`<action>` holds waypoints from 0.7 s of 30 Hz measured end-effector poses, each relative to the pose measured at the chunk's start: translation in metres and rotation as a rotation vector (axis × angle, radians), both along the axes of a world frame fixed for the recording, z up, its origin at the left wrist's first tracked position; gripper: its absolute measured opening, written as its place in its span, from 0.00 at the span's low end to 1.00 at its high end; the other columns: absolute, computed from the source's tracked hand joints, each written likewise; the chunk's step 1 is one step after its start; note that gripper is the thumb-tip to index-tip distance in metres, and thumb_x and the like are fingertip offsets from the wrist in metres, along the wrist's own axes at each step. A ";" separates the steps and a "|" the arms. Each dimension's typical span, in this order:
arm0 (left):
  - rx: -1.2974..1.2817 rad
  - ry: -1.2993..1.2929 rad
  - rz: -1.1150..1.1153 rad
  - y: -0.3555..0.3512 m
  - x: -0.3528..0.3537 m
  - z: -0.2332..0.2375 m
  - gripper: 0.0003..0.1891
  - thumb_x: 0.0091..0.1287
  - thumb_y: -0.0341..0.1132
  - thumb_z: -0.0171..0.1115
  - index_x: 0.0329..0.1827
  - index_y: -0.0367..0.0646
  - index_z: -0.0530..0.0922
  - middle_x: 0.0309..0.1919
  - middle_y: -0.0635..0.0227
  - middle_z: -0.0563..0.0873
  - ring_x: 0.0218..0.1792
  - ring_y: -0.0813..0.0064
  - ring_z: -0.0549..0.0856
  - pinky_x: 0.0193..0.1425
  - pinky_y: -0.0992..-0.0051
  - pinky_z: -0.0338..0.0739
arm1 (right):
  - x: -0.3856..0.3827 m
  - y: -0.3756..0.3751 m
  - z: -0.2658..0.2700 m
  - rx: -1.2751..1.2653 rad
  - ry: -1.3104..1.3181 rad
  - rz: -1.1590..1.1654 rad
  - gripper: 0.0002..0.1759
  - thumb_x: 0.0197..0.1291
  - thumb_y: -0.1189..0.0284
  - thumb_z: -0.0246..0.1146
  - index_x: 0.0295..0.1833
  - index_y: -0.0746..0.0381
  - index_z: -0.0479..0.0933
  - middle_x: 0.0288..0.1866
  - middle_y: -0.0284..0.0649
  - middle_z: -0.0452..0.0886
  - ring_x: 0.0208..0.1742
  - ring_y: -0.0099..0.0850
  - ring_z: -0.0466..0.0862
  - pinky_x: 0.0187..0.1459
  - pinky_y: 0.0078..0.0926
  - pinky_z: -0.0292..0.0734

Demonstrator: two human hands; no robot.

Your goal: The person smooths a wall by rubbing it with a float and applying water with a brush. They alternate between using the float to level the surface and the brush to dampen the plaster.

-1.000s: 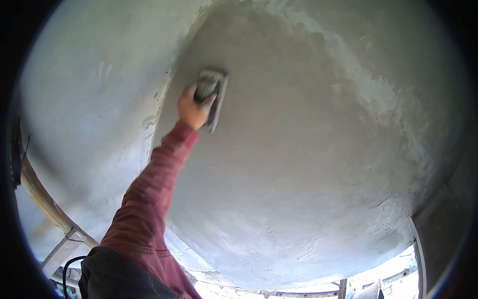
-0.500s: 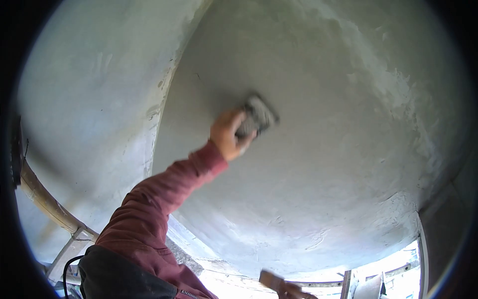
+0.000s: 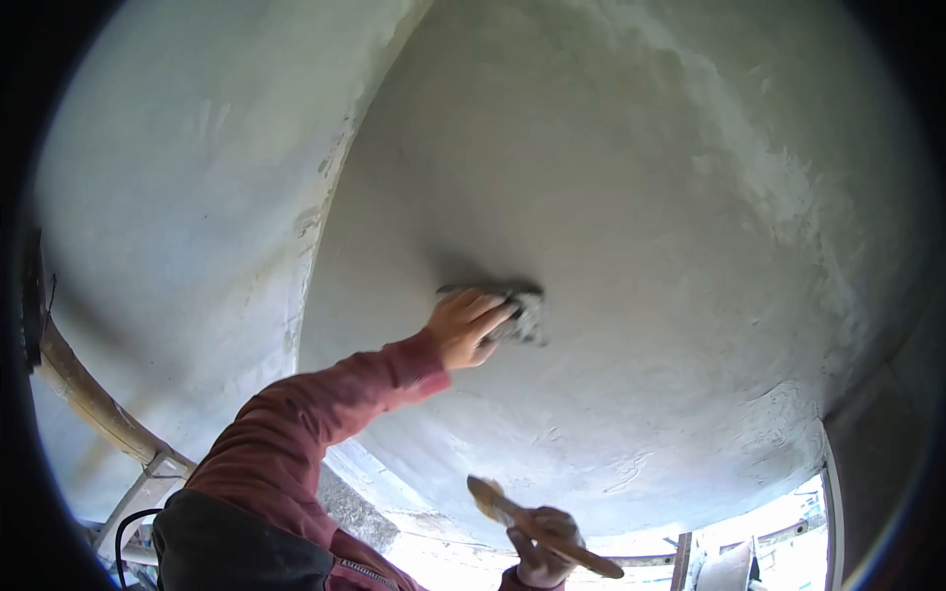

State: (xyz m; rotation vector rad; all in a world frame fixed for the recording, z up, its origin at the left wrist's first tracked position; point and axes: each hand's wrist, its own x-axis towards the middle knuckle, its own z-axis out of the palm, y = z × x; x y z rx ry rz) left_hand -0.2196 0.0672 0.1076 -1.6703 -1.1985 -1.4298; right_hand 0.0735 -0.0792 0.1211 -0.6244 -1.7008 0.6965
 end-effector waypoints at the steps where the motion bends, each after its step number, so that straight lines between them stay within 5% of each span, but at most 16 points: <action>1: 0.009 0.013 0.002 -0.004 -0.013 0.001 0.26 0.43 0.33 0.67 0.50 0.46 0.77 0.44 0.68 0.77 0.43 0.67 0.77 0.47 0.63 0.73 | 0.011 -0.003 -0.008 0.013 -0.087 -0.012 0.21 0.32 0.82 0.69 0.37 0.65 0.72 0.34 0.46 0.77 0.36 0.34 0.81 0.37 0.29 0.79; 3: -0.063 0.217 0.046 -0.008 -0.029 0.008 0.26 0.44 0.34 0.67 0.51 0.47 0.77 0.43 0.70 0.76 0.42 0.70 0.76 0.45 0.65 0.72 | 0.034 -0.001 -0.033 -0.004 -0.166 -0.033 0.21 0.30 0.83 0.68 0.37 0.65 0.72 0.34 0.45 0.77 0.35 0.33 0.81 0.37 0.30 0.79; 4: -0.019 0.274 0.046 -0.003 -0.037 0.023 0.26 0.45 0.35 0.66 0.52 0.47 0.76 0.44 0.70 0.76 0.42 0.70 0.76 0.43 0.66 0.70 | 0.034 -0.008 -0.036 -0.019 -0.186 -0.080 0.09 0.43 0.74 0.62 0.31 0.63 0.71 0.29 0.42 0.74 0.30 0.32 0.76 0.31 0.31 0.72; 5: -0.004 0.262 0.059 -0.001 -0.045 0.049 0.27 0.46 0.36 0.66 0.53 0.47 0.76 0.45 0.70 0.77 0.45 0.69 0.76 0.46 0.65 0.71 | 0.034 -0.011 -0.038 -0.032 -0.202 -0.128 0.14 0.57 0.64 0.57 0.25 0.62 0.69 0.24 0.38 0.71 0.25 0.31 0.71 0.25 0.33 0.65; 7: 0.093 0.104 0.110 0.003 -0.068 0.121 0.25 0.48 0.38 0.66 0.52 0.47 0.75 0.47 0.64 0.77 0.48 0.60 0.77 0.51 0.61 0.73 | 0.053 -0.006 -0.055 -0.228 -0.175 -0.205 0.15 0.55 0.64 0.56 0.20 0.58 0.65 0.20 0.36 0.68 0.23 0.29 0.69 0.24 0.31 0.63; 9: 0.177 -0.090 0.171 -0.004 -0.089 0.196 0.23 0.49 0.41 0.67 0.49 0.44 0.77 0.47 0.59 0.80 0.48 0.58 0.79 0.49 0.63 0.75 | 0.065 -0.016 -0.053 0.168 -0.805 -0.549 0.14 0.54 0.64 0.55 0.20 0.54 0.63 0.19 0.33 0.65 0.21 0.28 0.67 0.22 0.29 0.62; 11: -0.069 -0.368 0.072 -0.015 -0.094 0.243 0.23 0.49 0.42 0.68 0.48 0.43 0.77 0.47 0.58 0.81 0.48 0.57 0.79 0.48 0.63 0.75 | 0.077 -0.025 -0.052 0.129 -0.803 -0.583 0.13 0.53 0.64 0.55 0.20 0.53 0.64 0.19 0.33 0.66 0.22 0.28 0.68 0.24 0.31 0.63; 12: -0.081 -0.371 0.066 -0.008 -0.086 0.236 0.23 0.49 0.42 0.68 0.48 0.43 0.77 0.47 0.58 0.81 0.48 0.57 0.79 0.48 0.63 0.75 | 0.082 -0.029 -0.052 0.108 -0.790 -0.602 0.11 0.53 0.64 0.55 0.21 0.53 0.65 0.19 0.33 0.67 0.22 0.29 0.69 0.25 0.32 0.64; 14: 0.290 -0.292 0.067 0.007 -0.067 0.199 0.23 0.48 0.41 0.68 0.48 0.42 0.77 0.45 0.58 0.81 0.46 0.56 0.80 0.49 0.65 0.76 | 0.089 -0.036 -0.052 0.067 -0.766 -0.618 0.09 0.52 0.65 0.56 0.22 0.52 0.68 0.20 0.32 0.69 0.24 0.29 0.71 0.28 0.35 0.66; 18: 0.091 -0.300 0.002 0.006 -0.007 -0.002 0.25 0.42 0.36 0.69 0.48 0.46 0.75 0.45 0.61 0.79 0.44 0.58 0.80 0.46 0.62 0.77 | 0.089 -0.029 -0.054 0.037 -0.689 -0.620 0.05 0.51 0.67 0.56 0.24 0.51 0.73 0.21 0.32 0.73 0.27 0.31 0.75 0.34 0.41 0.71; 21: 0.067 -0.531 0.135 -0.009 -0.032 -0.081 0.22 0.45 0.34 0.70 0.44 0.43 0.74 0.39 0.59 0.80 0.38 0.57 0.81 0.41 0.64 0.77 | 0.104 -0.040 -0.059 0.083 -0.843 -0.734 0.10 0.57 0.63 0.53 0.25 0.49 0.75 0.22 0.30 0.74 0.28 0.31 0.76 0.38 0.46 0.72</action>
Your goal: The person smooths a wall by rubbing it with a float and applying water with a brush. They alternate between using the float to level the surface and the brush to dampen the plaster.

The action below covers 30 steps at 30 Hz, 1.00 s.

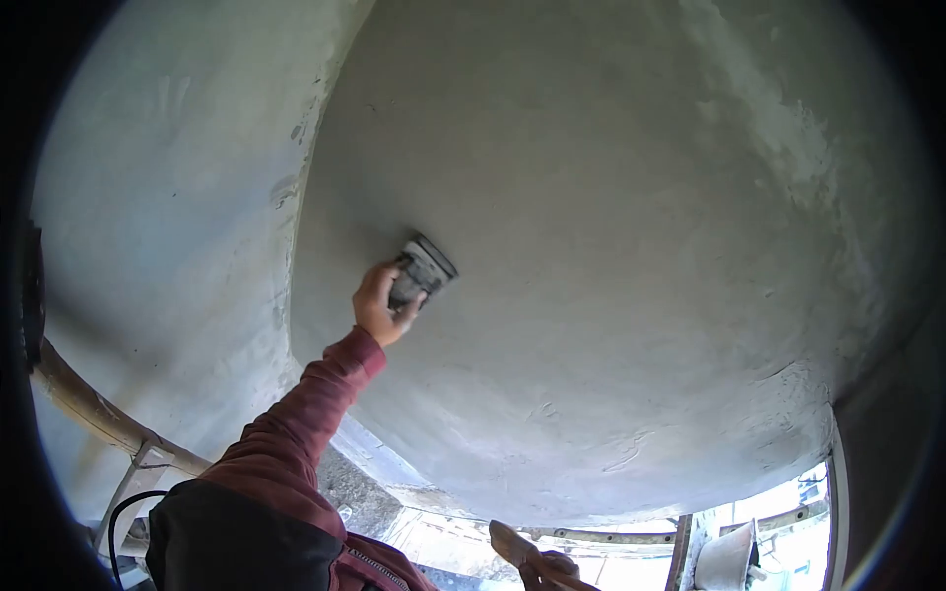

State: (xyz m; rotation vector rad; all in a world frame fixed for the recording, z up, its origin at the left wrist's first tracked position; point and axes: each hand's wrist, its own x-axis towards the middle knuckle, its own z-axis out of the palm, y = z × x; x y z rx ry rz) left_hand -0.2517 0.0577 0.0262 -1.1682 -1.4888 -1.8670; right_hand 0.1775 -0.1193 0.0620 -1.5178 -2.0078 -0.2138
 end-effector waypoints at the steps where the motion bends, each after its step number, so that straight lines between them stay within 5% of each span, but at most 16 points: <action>1: -0.003 -0.008 0.002 0.008 -0.007 0.004 0.22 0.45 0.34 0.70 0.44 0.43 0.74 0.39 0.59 0.80 0.38 0.57 0.81 0.41 0.64 0.77 | 0.005 -0.007 -0.001 -0.004 -0.084 -0.059 0.13 0.59 0.61 0.51 0.25 0.49 0.75 0.22 0.29 0.75 0.28 0.31 0.77 0.40 0.48 0.72; 3: 0.176 -0.448 -0.012 0.026 -0.029 0.017 0.21 0.47 0.34 0.71 0.43 0.41 0.73 0.37 0.57 0.79 0.37 0.55 0.80 0.41 0.64 0.77 | 0.008 -0.015 -0.002 -0.080 0.090 -0.016 0.13 0.60 0.61 0.50 0.27 0.50 0.76 0.25 0.30 0.77 0.31 0.32 0.78 0.41 0.46 0.73; 6: 0.147 -0.491 0.010 0.022 0.007 0.027 0.23 0.48 0.35 0.71 0.45 0.40 0.72 0.36 0.55 0.78 0.37 0.53 0.80 0.42 0.64 0.76 | 0.006 -0.015 -0.002 -0.213 0.454 0.060 0.13 0.62 0.63 0.48 0.32 0.53 0.77 0.30 0.33 0.80 0.37 0.34 0.79 0.44 0.41 0.73; 8: 0.016 -0.106 0.017 0.006 0.044 -0.005 0.23 0.48 0.35 0.71 0.45 0.38 0.71 0.36 0.54 0.78 0.36 0.52 0.80 0.42 0.65 0.76 | 0.007 -0.013 0.004 -0.180 0.110 0.092 0.13 0.61 0.63 0.50 0.29 0.53 0.77 0.28 0.33 0.79 0.33 0.34 0.79 0.39 0.42 0.74; 9: 0.015 -0.115 0.029 0.003 0.043 -0.022 0.23 0.48 0.35 0.71 0.45 0.38 0.71 0.36 0.54 0.78 0.36 0.52 0.80 0.42 0.65 0.76 | 0.007 -0.010 0.006 -0.155 -0.057 0.114 0.13 0.61 0.63 0.50 0.28 0.53 0.77 0.26 0.32 0.79 0.32 0.34 0.79 0.37 0.42 0.74; 11: -0.109 -0.289 0.001 -0.003 0.030 -0.044 0.23 0.49 0.35 0.71 0.45 0.38 0.71 0.36 0.53 0.78 0.37 0.52 0.79 0.42 0.65 0.76 | 0.007 0.000 0.012 -0.080 -0.386 0.151 0.13 0.60 0.63 0.51 0.26 0.53 0.76 0.24 0.31 0.78 0.29 0.35 0.79 0.32 0.43 0.75; 13: 0.089 -0.608 -0.119 0.013 -0.021 -0.025 0.22 0.49 0.35 0.70 0.44 0.39 0.71 0.37 0.54 0.78 0.38 0.52 0.79 0.41 0.63 0.76 | 0.005 0.005 0.013 -0.085 -0.332 0.159 0.13 0.60 0.63 0.51 0.26 0.53 0.76 0.24 0.32 0.78 0.29 0.35 0.79 0.32 0.43 0.74; 15: 0.179 -0.526 0.023 0.018 -0.049 0.033 0.22 0.49 0.35 0.70 0.44 0.39 0.71 0.38 0.53 0.78 0.40 0.52 0.79 0.42 0.62 0.76 | 0.002 0.006 0.011 -0.131 -0.222 0.176 0.13 0.60 0.63 0.51 0.26 0.53 0.77 0.25 0.32 0.78 0.29 0.35 0.79 0.32 0.43 0.74; 18: 0.082 -0.267 0.036 0.009 -0.015 0.056 0.22 0.50 0.35 0.70 0.45 0.38 0.70 0.38 0.53 0.78 0.40 0.52 0.79 0.43 0.61 0.75 | -0.003 0.005 0.013 -0.194 -0.075 0.196 0.13 0.60 0.63 0.52 0.26 0.53 0.77 0.25 0.33 0.79 0.30 0.36 0.79 0.33 0.42 0.74; 21: 0.061 -0.101 0.027 0.003 0.007 -0.003 0.23 0.50 0.36 0.69 0.46 0.37 0.70 0.38 0.53 0.78 0.41 0.52 0.79 0.43 0.60 0.75 | -0.011 0.010 0.017 -0.204 0.094 0.210 0.13 0.59 0.63 0.52 0.27 0.54 0.77 0.26 0.33 0.80 0.31 0.36 0.80 0.33 0.42 0.74; 24: 0.043 -0.458 0.016 0.008 -0.026 -0.016 0.22 0.51 0.35 0.69 0.46 0.36 0.70 0.39 0.51 0.78 0.41 0.51 0.79 0.43 0.60 0.75 | -0.017 0.012 0.016 -0.218 0.279 0.206 0.13 0.59 0.63 0.53 0.27 0.54 0.78 0.27 0.34 0.80 0.32 0.37 0.80 0.34 0.42 0.74; 25: 0.154 -0.622 -0.010 0.022 -0.055 -0.003 0.22 0.51 0.34 0.68 0.46 0.36 0.70 0.39 0.51 0.78 0.41 0.51 0.79 0.44 0.61 0.75 | -0.019 0.010 0.015 -0.233 0.337 0.199 0.13 0.59 0.63 0.53 0.27 0.54 0.78 0.27 0.34 0.81 0.32 0.37 0.81 0.34 0.42 0.74; 27: 0.236 -0.553 0.048 0.012 -0.074 0.073 0.21 0.52 0.34 0.67 0.46 0.35 0.70 0.37 0.51 0.78 0.40 0.51 0.79 0.42 0.61 0.75 | -0.022 0.005 0.014 -0.274 0.447 0.182 0.12 0.58 0.63 0.53 0.27 0.54 0.78 0.28 0.34 0.81 0.33 0.38 0.81 0.34 0.42 0.74; 30: 0.141 -0.169 -0.027 0.012 -0.010 0.090 0.23 0.52 0.35 0.68 0.48 0.37 0.71 0.37 0.52 0.79 0.38 0.53 0.80 0.43 0.63 0.75 | -0.042 -0.001 0.027 -0.185 0.291 0.259 0.14 0.59 0.62 0.52 0.28 0.54 0.79 0.29 0.36 0.81 0.34 0.37 0.81 0.37 0.50 0.75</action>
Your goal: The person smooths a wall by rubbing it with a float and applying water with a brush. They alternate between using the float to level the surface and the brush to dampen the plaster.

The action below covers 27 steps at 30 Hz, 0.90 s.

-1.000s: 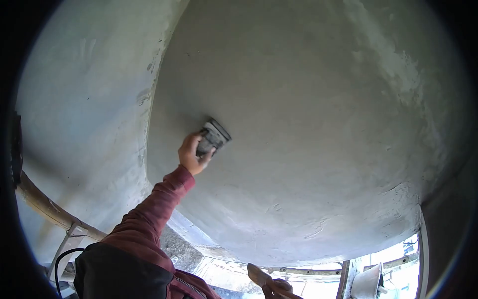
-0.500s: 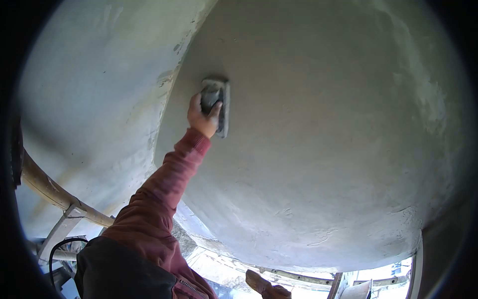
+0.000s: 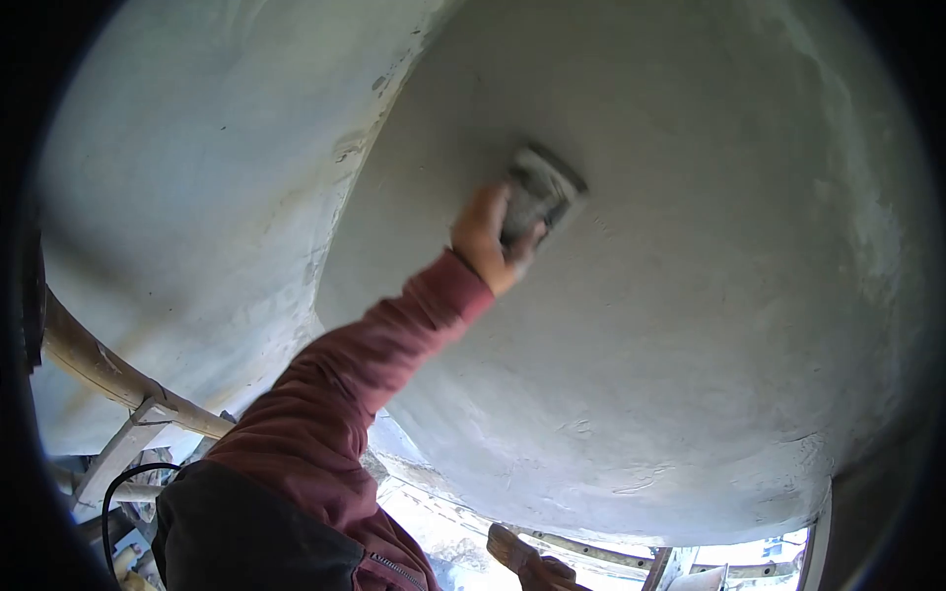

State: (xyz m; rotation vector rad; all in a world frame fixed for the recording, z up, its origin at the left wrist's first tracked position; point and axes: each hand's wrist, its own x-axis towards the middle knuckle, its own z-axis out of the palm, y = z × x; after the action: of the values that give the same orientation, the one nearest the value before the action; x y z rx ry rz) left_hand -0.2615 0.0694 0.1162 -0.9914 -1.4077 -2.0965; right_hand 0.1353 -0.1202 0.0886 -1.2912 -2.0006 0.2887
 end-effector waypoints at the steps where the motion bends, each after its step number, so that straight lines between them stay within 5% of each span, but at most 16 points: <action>1: -0.030 0.102 -0.012 -0.003 0.028 -0.019 0.23 0.51 0.36 0.68 0.49 0.38 0.72 0.38 0.53 0.79 0.38 0.53 0.80 0.43 0.62 0.75 | -0.003 0.002 0.000 -0.009 0.014 0.008 0.14 0.59 0.62 0.52 0.29 0.54 0.79 0.29 0.36 0.81 0.34 0.37 0.81 0.37 0.51 0.75; 5: -0.204 0.113 -0.007 -0.008 0.025 -0.112 0.23 0.46 0.33 0.68 0.47 0.43 0.72 0.39 0.56 0.78 0.40 0.54 0.79 0.41 0.60 0.75 | -0.005 0.014 0.001 -0.017 0.058 0.014 0.14 0.59 0.61 0.52 0.29 0.54 0.79 0.29 0.36 0.81 0.34 0.37 0.81 0.37 0.54 0.73; 9: -0.060 -0.747 -0.079 0.015 -0.039 -0.195 0.23 0.55 0.36 0.69 0.50 0.37 0.70 0.40 0.53 0.79 0.43 0.57 0.80 0.49 0.66 0.73 | 0.005 0.011 -0.004 -0.068 0.115 -0.030 0.14 0.59 0.61 0.51 0.30 0.54 0.79 0.30 0.35 0.81 0.34 0.37 0.81 0.36 0.56 0.72; 12: -0.077 -0.944 0.046 0.023 0.006 -0.206 0.23 0.56 0.35 0.68 0.51 0.36 0.69 0.41 0.53 0.80 0.42 0.59 0.80 0.50 0.66 0.73 | 0.003 0.017 -0.006 -0.083 0.167 -0.029 0.14 0.59 0.61 0.51 0.30 0.54 0.79 0.30 0.35 0.81 0.33 0.37 0.81 0.36 0.58 0.71; 15: 0.123 -0.606 -0.048 0.016 0.031 -0.120 0.22 0.58 0.36 0.66 0.51 0.36 0.68 0.42 0.60 0.78 0.41 0.68 0.79 0.47 0.71 0.74 | 0.002 0.019 -0.009 -0.124 0.200 -0.039 0.14 0.59 0.61 0.51 0.31 0.54 0.79 0.30 0.35 0.81 0.33 0.37 0.81 0.36 0.60 0.70; 20: 0.072 0.166 -0.094 0.004 0.050 0.030 0.26 0.48 0.31 0.66 0.53 0.40 0.70 0.45 0.56 0.76 0.42 0.56 0.78 0.44 0.61 0.75 | -0.004 0.024 -0.016 -0.246 0.229 -0.015 0.14 0.59 0.61 0.51 0.32 0.54 0.79 0.30 0.34 0.81 0.33 0.38 0.81 0.35 0.64 0.69; 24: -0.152 0.335 -0.080 -0.001 0.068 -0.039 0.26 0.45 0.30 0.66 0.51 0.41 0.71 0.43 0.57 0.76 0.42 0.59 0.78 0.43 0.62 0.75 | 0.003 0.023 -0.014 -0.292 0.265 -0.026 0.13 0.59 0.61 0.51 0.32 0.54 0.79 0.30 0.34 0.81 0.33 0.38 0.81 0.35 0.66 0.68; 27: -0.195 0.011 -0.046 -0.013 0.039 -0.126 0.25 0.46 0.28 0.65 0.51 0.42 0.71 0.40 0.57 0.77 0.40 0.57 0.79 0.43 0.60 0.74 | 0.007 0.027 -0.020 -0.284 0.342 -0.048 0.13 0.59 0.61 0.51 0.33 0.54 0.79 0.30 0.34 0.81 0.32 0.38 0.80 0.34 0.68 0.67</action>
State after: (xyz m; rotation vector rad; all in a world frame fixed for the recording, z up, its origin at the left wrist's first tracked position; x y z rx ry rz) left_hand -0.2223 0.0563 -0.0102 -1.1176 -1.6227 -2.0115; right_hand 0.1419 -0.0934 0.0689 -1.3541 -1.6768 0.7405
